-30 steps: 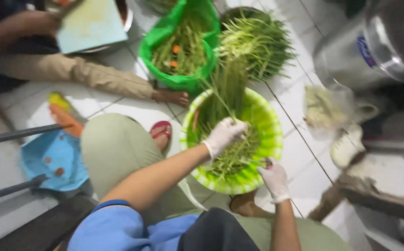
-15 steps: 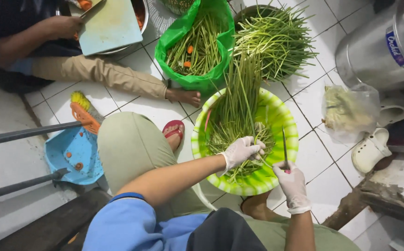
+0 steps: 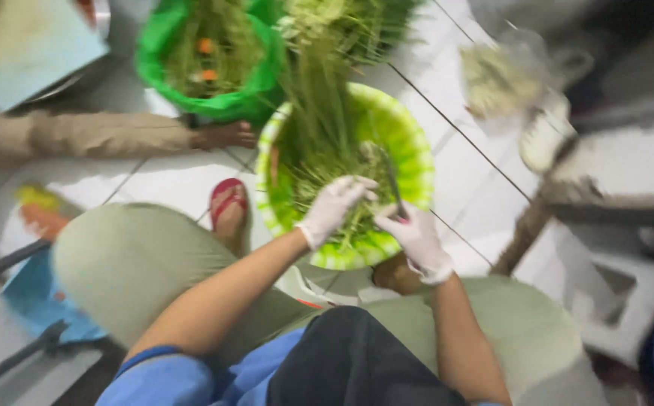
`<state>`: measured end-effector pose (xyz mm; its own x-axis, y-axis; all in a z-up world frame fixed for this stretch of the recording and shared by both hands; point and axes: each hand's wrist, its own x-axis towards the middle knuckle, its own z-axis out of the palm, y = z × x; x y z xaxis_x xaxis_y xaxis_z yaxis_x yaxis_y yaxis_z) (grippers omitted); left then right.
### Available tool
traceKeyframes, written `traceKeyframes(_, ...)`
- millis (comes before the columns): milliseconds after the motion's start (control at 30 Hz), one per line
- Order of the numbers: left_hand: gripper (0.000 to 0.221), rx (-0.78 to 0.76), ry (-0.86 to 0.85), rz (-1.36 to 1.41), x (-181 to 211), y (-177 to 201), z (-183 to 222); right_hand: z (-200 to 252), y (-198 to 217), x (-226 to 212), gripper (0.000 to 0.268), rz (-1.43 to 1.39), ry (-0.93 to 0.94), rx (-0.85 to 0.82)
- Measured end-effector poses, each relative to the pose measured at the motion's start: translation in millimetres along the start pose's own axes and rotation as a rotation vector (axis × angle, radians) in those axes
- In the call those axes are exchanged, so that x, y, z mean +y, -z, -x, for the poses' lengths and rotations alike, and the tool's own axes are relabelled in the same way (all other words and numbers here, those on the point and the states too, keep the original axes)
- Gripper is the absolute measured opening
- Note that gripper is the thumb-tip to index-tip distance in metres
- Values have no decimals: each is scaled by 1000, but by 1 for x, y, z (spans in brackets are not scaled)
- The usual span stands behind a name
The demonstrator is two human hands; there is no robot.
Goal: Trimming the ends of long green vegetables with a knife and sorting them into a bowl while sitting on the floor.
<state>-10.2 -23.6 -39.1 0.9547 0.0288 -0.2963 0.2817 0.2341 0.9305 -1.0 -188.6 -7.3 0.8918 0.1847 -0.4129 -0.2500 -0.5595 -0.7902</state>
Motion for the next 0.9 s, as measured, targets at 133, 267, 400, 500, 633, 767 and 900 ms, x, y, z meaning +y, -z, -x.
traceKeyframes(133,26,-47,160,202,-7,5,-6,0,-1,-3,17,-2,-23,-13)
traceKeyframes(267,26,-19,151,265,9,9,-2,-2,4,-1,14,-11,-32,-1)
traceKeyframes(400,28,-6,145,320,9,17,-4,-20,11,50,16,5,5,67)
traceKeyframes(500,28,12,172,324,13,19,-4,-6,16,14,15,-51,51,125)
traceKeyframes(633,28,19,210,315,18,15,0,3,1,-9,19,-6,107,111)
traceKeyframes(767,28,21,240,326,19,14,3,-2,-17,12,21,11,98,185)
traceKeyframes(900,27,22,215,351,22,12,3,-5,-12,0,15,-13,-92,149)
